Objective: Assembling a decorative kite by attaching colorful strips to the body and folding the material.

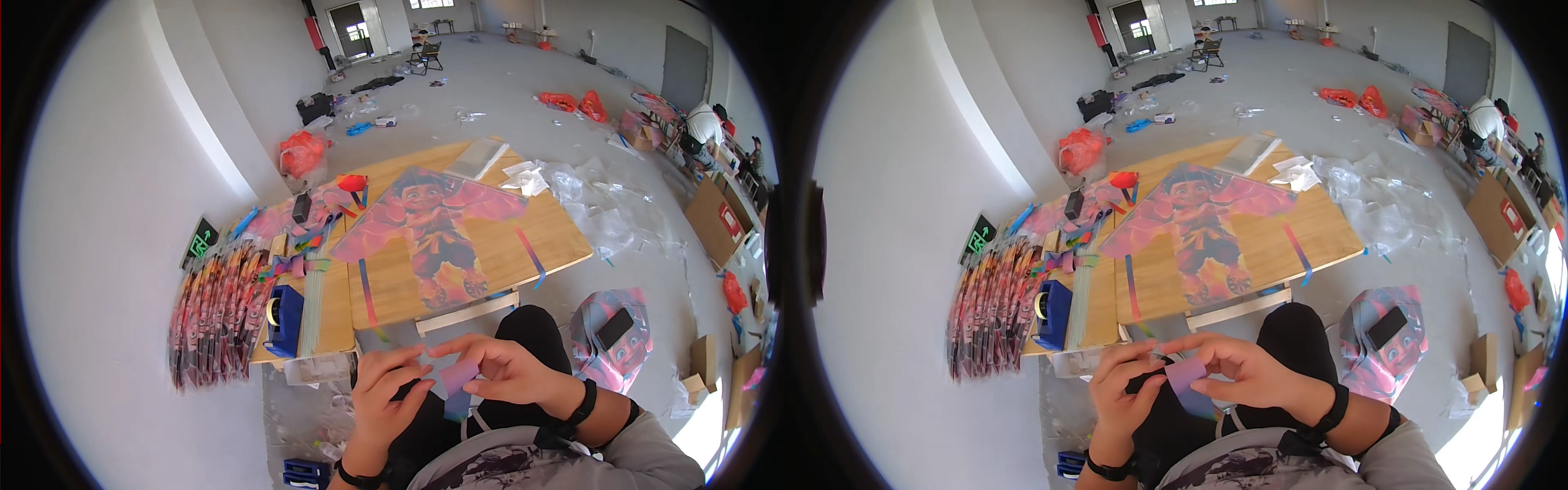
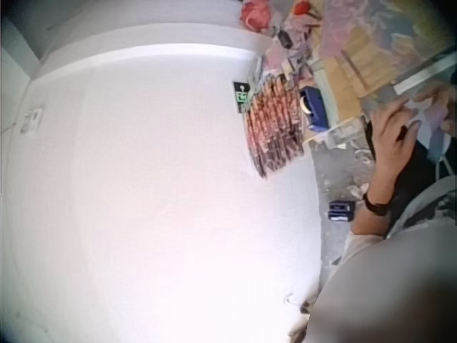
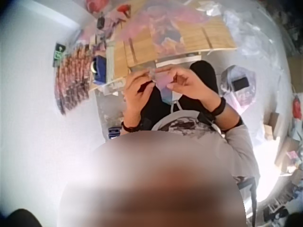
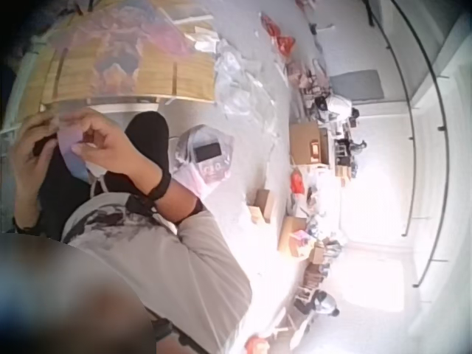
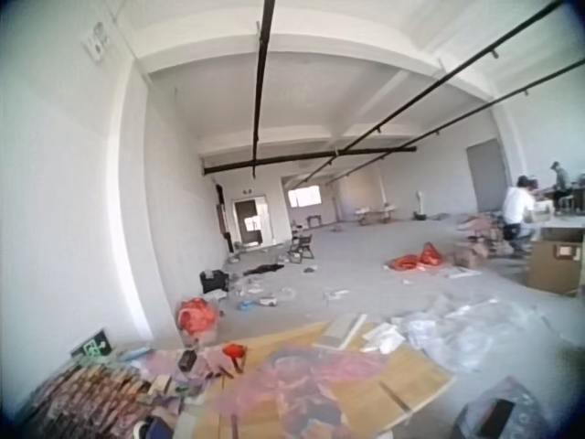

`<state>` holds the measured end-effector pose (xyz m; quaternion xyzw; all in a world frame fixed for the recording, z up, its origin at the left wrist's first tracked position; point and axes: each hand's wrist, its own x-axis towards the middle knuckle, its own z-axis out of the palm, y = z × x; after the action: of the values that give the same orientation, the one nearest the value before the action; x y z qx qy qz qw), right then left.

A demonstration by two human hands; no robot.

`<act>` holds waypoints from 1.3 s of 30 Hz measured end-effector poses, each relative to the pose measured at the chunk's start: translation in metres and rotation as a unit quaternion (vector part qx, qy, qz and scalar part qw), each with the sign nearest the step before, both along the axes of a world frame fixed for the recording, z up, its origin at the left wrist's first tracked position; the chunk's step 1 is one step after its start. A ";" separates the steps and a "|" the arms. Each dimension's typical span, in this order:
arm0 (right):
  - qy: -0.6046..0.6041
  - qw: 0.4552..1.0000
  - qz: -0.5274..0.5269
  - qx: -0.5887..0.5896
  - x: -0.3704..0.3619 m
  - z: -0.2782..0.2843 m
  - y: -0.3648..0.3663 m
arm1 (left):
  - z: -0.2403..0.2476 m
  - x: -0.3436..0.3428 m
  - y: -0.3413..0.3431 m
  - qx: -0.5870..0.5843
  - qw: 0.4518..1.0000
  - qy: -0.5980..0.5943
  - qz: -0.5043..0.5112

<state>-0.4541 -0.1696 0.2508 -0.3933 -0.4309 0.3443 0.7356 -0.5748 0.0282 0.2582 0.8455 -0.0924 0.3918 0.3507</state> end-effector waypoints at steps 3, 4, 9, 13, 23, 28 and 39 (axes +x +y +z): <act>-0.020 1.000 0.000 -0.007 0.002 -0.006 -0.006 | -0.004 0.001 -0.007 0.003 1.000 0.022 -0.002; -0.039 0.999 0.004 -0.011 0.002 -0.007 -0.008 | -0.006 0.001 -0.011 -0.036 0.999 0.040 0.002; -0.161 0.986 -0.036 -0.036 0.004 0.002 -0.017 | -0.022 0.004 -0.025 -0.225 0.968 0.099 -0.059; -0.236 0.967 -0.071 -0.057 0.009 0.000 -0.025 | -0.041 0.008 -0.031 -0.413 0.888 0.160 -0.121; -0.285 0.952 -0.078 -0.085 0.015 -0.003 -0.032 | -0.039 0.021 -0.039 -0.548 0.806 0.180 -0.134; -0.250 0.962 -0.078 -0.079 0.016 -0.008 -0.030 | -0.033 0.017 -0.033 -0.484 0.842 0.201 -0.125; 0.047 0.995 0.085 -0.015 0.015 -0.034 -0.027 | -0.027 0.018 -0.034 -0.366 0.923 0.065 -0.098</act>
<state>-0.4393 -0.1968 0.2166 -0.3492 -0.4223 0.4302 0.7173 -0.5567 -0.0058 0.2307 0.6690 -0.0017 0.3060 0.6773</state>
